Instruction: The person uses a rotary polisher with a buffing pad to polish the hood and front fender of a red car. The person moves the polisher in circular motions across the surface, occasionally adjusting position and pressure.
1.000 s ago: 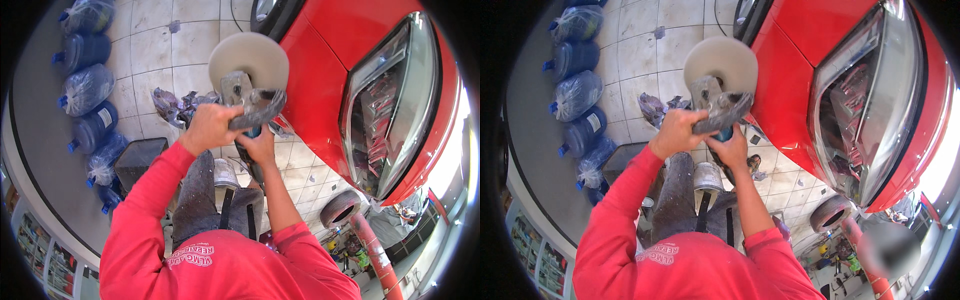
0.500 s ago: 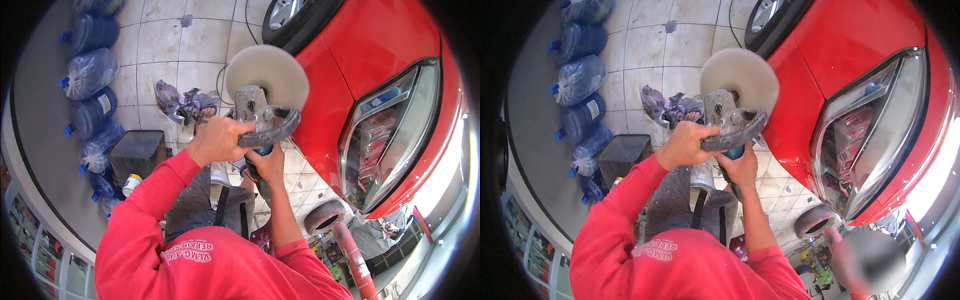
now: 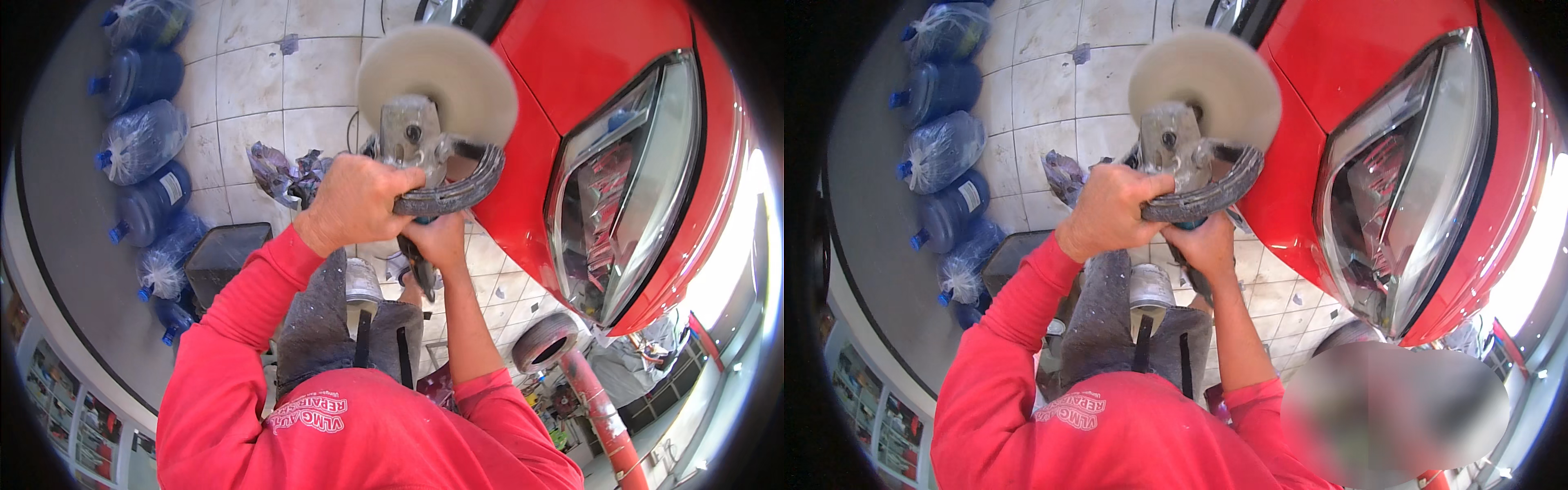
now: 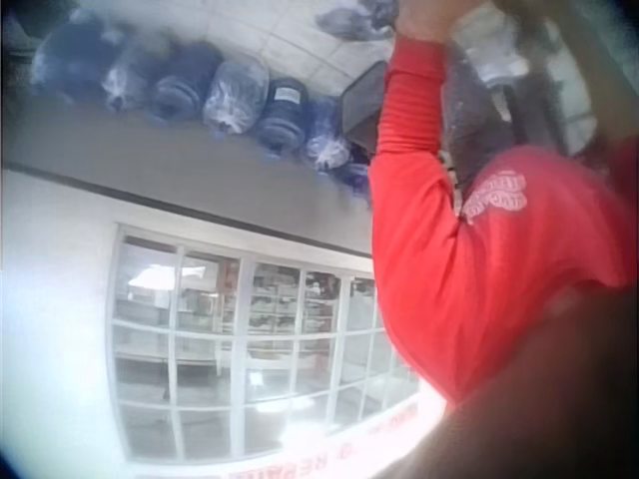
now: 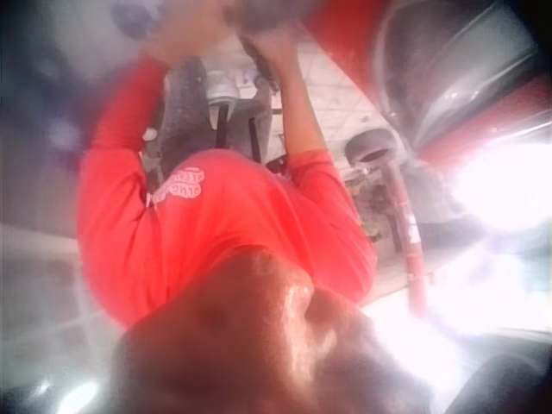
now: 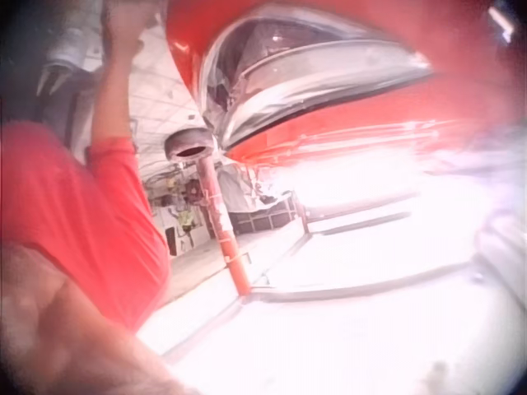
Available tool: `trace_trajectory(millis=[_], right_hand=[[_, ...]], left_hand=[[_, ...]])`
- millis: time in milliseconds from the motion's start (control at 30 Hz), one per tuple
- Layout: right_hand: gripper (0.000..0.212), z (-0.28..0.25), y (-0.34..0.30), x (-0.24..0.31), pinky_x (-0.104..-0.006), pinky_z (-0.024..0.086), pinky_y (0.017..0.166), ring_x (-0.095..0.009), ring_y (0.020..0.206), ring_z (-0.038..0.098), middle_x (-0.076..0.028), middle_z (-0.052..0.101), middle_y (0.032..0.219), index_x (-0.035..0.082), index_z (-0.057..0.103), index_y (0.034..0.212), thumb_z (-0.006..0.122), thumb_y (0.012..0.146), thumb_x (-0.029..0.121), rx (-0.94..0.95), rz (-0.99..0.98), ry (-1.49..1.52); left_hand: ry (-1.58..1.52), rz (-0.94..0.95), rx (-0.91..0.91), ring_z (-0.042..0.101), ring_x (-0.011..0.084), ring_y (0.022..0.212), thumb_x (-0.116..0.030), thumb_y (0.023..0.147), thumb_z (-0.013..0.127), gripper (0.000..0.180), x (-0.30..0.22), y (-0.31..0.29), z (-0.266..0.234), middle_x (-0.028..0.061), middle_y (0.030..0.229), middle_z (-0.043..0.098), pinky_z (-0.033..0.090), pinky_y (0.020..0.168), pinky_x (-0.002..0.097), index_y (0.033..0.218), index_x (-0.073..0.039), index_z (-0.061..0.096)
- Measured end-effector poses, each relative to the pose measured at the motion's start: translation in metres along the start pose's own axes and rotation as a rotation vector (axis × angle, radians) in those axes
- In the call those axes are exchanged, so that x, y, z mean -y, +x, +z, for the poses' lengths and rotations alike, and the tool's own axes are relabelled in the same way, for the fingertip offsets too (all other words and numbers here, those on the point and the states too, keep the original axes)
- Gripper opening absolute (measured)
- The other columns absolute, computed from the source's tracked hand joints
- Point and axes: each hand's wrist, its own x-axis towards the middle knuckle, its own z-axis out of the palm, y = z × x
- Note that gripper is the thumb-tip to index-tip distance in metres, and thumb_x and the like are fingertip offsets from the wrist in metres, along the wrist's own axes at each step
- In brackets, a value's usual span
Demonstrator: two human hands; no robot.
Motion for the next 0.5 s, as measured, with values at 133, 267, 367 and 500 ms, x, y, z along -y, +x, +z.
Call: trace_trajectory(millis=[133,267,367,500], right_hand=[[0.060,0.008,0.023,-0.026,-0.0421,0.058,0.097,-0.028,0.109,0.077,-0.012,0.081,0.115,0.004,0.074,0.118,0.098,0.069,0.029,-0.064,-0.090,-0.013],[0.066,0.022,0.020,-0.065,-0.0424,0.058,0.096,-0.029,0.108,0.077,-0.014,0.080,0.113,0.003,0.071,0.122,0.097,0.070,0.033,-0.041,-0.023,-0.059],[0.090,0.036,0.003,-0.088,-0.0461,0.058,0.100,-0.038,0.117,0.075,-0.021,0.077,0.124,0.004,0.061,0.138,0.101,0.068,0.044,0.040,0.131,-0.081],[0.090,0.061,-0.004,-0.108,-0.0449,0.056,0.103,-0.036,0.122,0.073,-0.020,0.076,0.130,0.006,0.061,0.139,0.101,0.069,0.045,0.113,0.320,-0.031]], left_hand=[[0.011,0.054,-0.020,0.072,0.0385,0.066,-0.025,0.084,0.078,0.015,0.013,0.007,0.010,0.0135,0.069,0.069,0.054,0.059,0.0505,0.092,-0.014,0.072],[-0.048,-0.098,0.045,0.073,0.0387,0.069,-0.031,0.086,0.081,0.020,0.037,-0.014,0.047,0.0149,0.070,0.070,0.056,0.061,0.0497,0.094,-0.014,0.074],[-0.048,-0.195,0.120,0.075,0.0396,0.073,-0.041,0.088,0.083,0.031,0.055,-0.037,0.071,0.0169,0.073,0.073,0.058,0.065,0.0501,0.102,-0.014,0.077],[-0.039,-0.231,0.186,0.076,0.0405,0.074,-0.044,0.088,0.083,0.036,0.076,-0.048,0.090,0.0184,0.073,0.073,0.059,0.066,0.0530,0.105,-0.014,0.079]])
